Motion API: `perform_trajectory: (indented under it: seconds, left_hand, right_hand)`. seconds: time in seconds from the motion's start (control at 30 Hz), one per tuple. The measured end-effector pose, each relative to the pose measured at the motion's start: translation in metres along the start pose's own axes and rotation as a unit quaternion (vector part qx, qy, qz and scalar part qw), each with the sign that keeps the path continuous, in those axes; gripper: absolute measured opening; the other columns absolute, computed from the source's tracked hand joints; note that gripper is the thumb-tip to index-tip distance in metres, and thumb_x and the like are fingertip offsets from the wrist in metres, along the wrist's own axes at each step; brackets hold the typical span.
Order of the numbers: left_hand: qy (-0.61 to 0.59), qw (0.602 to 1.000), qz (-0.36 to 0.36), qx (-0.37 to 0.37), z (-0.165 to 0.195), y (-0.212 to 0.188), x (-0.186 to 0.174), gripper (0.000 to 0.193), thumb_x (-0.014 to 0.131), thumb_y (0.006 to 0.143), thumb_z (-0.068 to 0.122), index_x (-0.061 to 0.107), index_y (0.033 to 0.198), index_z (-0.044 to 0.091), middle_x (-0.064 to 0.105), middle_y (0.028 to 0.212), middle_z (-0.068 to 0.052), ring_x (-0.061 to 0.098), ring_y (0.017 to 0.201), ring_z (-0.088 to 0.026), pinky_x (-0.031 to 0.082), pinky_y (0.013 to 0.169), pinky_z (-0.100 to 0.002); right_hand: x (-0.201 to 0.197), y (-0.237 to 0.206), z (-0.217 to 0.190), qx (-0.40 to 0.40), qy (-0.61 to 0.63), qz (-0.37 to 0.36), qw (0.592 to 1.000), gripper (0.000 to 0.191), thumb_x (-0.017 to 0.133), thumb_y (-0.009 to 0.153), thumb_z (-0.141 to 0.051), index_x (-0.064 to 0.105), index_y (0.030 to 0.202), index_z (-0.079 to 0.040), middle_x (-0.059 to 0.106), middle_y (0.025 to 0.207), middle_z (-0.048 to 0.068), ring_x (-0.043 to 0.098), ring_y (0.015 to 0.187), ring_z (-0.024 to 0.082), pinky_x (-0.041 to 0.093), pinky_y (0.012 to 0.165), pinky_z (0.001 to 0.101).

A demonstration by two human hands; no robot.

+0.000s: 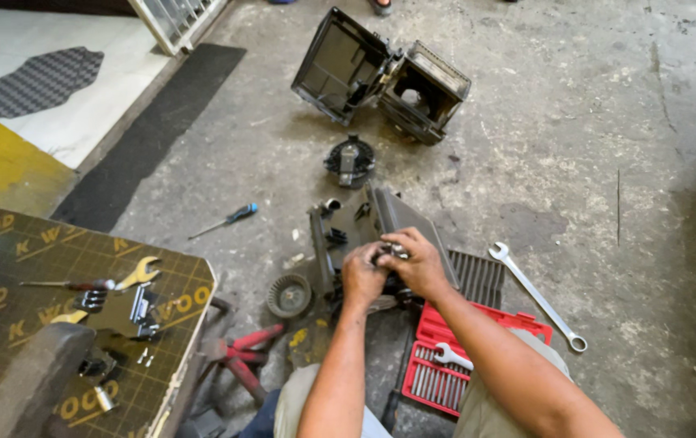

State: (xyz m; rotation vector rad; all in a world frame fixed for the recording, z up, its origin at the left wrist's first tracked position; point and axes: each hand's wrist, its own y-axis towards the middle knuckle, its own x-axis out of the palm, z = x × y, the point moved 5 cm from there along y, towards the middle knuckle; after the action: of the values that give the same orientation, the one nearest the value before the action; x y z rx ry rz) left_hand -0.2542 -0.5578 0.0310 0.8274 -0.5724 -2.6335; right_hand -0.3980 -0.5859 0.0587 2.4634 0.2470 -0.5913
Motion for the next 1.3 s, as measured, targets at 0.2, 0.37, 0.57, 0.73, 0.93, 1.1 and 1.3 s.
perform_trajectory:
  seconds: [0.2,0.37,0.57,0.73,0.93,1.1,1.3]
  left_hand:
    - [0.035,0.998,0.001,0.044,0.005,-0.001,0.007,0.029,0.081,0.075,0.021,0.076,0.101,0.008,0.077,0.103,-0.012,0.070,0.097,-0.034,0.053,0.087,-0.047]
    - [0.029,0.999,-0.020,-0.007,-0.002,0.000,0.006,0.022,0.081,0.081,0.024,0.077,0.098,0.010,0.077,0.105,-0.009,0.071,0.098,-0.032,0.056,0.088,-0.044]
    - [0.013,0.998,0.031,0.059,0.008,0.001,0.000,0.023,0.081,0.075,0.017,0.076,0.096,0.009,0.076,0.112,-0.011,0.073,0.099,-0.033,0.058,0.086,-0.042]
    - [0.007,0.998,0.021,0.053,0.016,0.001,-0.003,0.030,0.079,0.076,0.014,0.076,0.104,0.005,0.076,0.110,-0.014,0.072,0.099,-0.036,0.055,0.086,-0.045]
    - [-0.018,0.999,0.036,0.037,0.023,0.004,-0.007,0.028,0.075,0.078,0.012,0.073,0.105,0.006,0.075,0.107,-0.015,0.072,0.098,-0.036,0.058,0.085,-0.044]
    - [0.032,0.999,-0.006,0.015,0.018,0.004,-0.001,0.025,0.074,0.078,0.013,0.075,0.103,0.007,0.076,0.105,-0.013,0.069,0.098,-0.037,0.053,0.087,-0.048]
    - [0.034,0.999,-0.017,0.025,0.013,0.003,0.005,0.031,0.074,0.078,0.020,0.074,0.106,0.009,0.075,0.112,-0.011,0.068,0.103,-0.034,0.049,0.092,-0.048]
  right_hand:
    - [0.001,0.000,0.006,0.082,0.070,-0.002,0.994,0.030,0.070,0.092,-0.007,0.070,0.122,-0.011,0.076,0.100,0.008,0.075,0.089,0.020,0.057,0.077,0.0291]
    - [-0.003,0.003,0.000,0.049,0.022,0.014,0.998,0.024,0.080,0.084,-0.007,0.077,0.108,-0.008,0.074,0.097,0.010,0.074,0.086,0.021,0.056,0.074,0.0305]
    - [-0.001,0.006,-0.004,0.010,0.072,-0.001,0.997,0.023,0.072,0.091,-0.005,0.072,0.114,-0.006,0.073,0.110,0.010,0.073,0.095,0.021,0.058,0.079,0.0281]
    - [0.001,0.007,0.000,0.064,0.098,-0.009,0.993,0.023,0.068,0.093,-0.005,0.073,0.115,-0.006,0.076,0.103,0.008,0.074,0.092,0.020,0.057,0.082,0.0294]
    - [-0.004,0.010,-0.011,0.023,0.055,0.007,0.998,0.019,0.074,0.087,-0.005,0.075,0.106,-0.005,0.074,0.100,0.012,0.074,0.089,0.023,0.057,0.078,0.0319]
    - [-0.004,0.009,-0.012,0.045,0.063,-0.015,0.997,0.022,0.070,0.090,-0.004,0.073,0.112,-0.005,0.074,0.102,0.013,0.074,0.092,0.024,0.056,0.079,0.0322]
    - [-0.008,0.009,-0.012,0.026,0.056,0.000,0.998,0.020,0.069,0.093,-0.005,0.074,0.113,-0.006,0.075,0.105,0.011,0.075,0.096,0.023,0.057,0.082,0.0314]
